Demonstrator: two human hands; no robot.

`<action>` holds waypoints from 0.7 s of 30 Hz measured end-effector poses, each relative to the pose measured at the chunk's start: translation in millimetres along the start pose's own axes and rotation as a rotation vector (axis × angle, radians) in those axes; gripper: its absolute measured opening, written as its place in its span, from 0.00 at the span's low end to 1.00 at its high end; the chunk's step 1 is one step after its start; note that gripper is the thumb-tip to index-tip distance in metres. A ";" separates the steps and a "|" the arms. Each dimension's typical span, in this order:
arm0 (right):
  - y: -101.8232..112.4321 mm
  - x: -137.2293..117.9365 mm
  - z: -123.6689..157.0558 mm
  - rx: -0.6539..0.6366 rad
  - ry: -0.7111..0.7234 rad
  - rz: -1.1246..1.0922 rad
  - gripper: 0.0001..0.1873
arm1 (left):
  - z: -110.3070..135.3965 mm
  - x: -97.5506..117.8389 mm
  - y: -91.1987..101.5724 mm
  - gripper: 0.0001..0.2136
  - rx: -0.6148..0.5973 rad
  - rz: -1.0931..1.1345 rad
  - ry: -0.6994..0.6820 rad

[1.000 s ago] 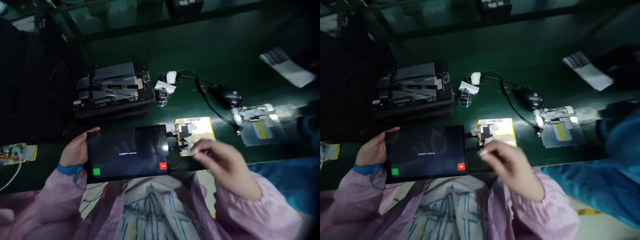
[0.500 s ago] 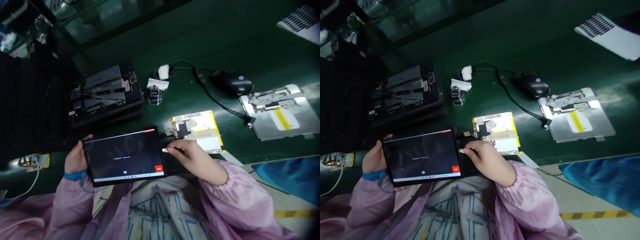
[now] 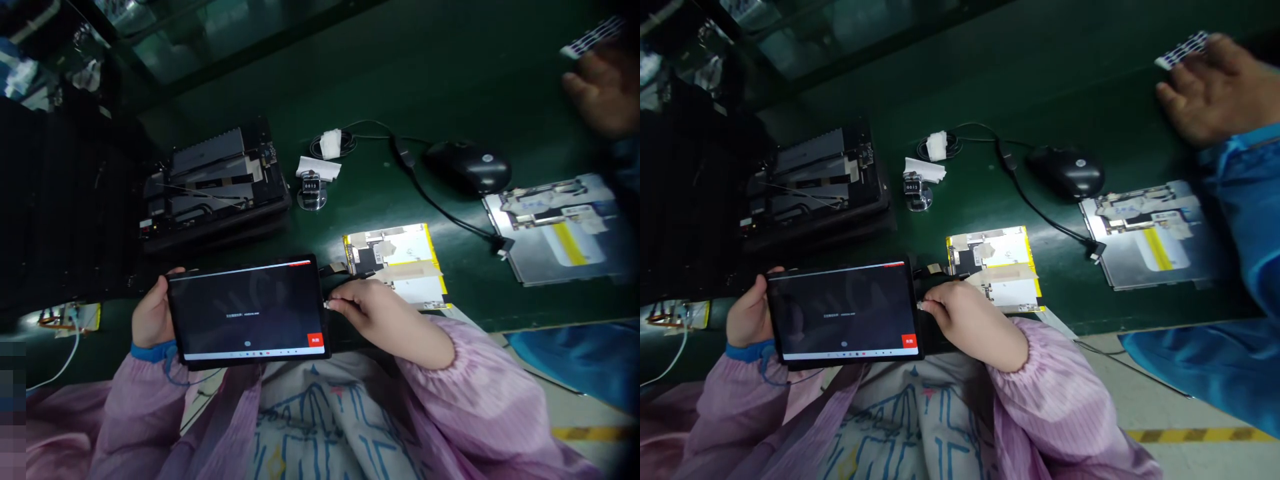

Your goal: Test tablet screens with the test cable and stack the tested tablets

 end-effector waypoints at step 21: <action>-7.5 -15.5 34.7 0.200 0.350 0.266 0.12 | -2.8 -11.9 1.2 0.13 -0.213 0.120 -0.178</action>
Point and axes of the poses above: each hand's wrist, its own z-axis away from the middle knuckle, its own y-axis out of the back of the hand, x = y × z, the point moved 7 cm from there along -z, towards the middle knuckle, and after that the axes turned 8 degrees about y, right-handed, at the moved point
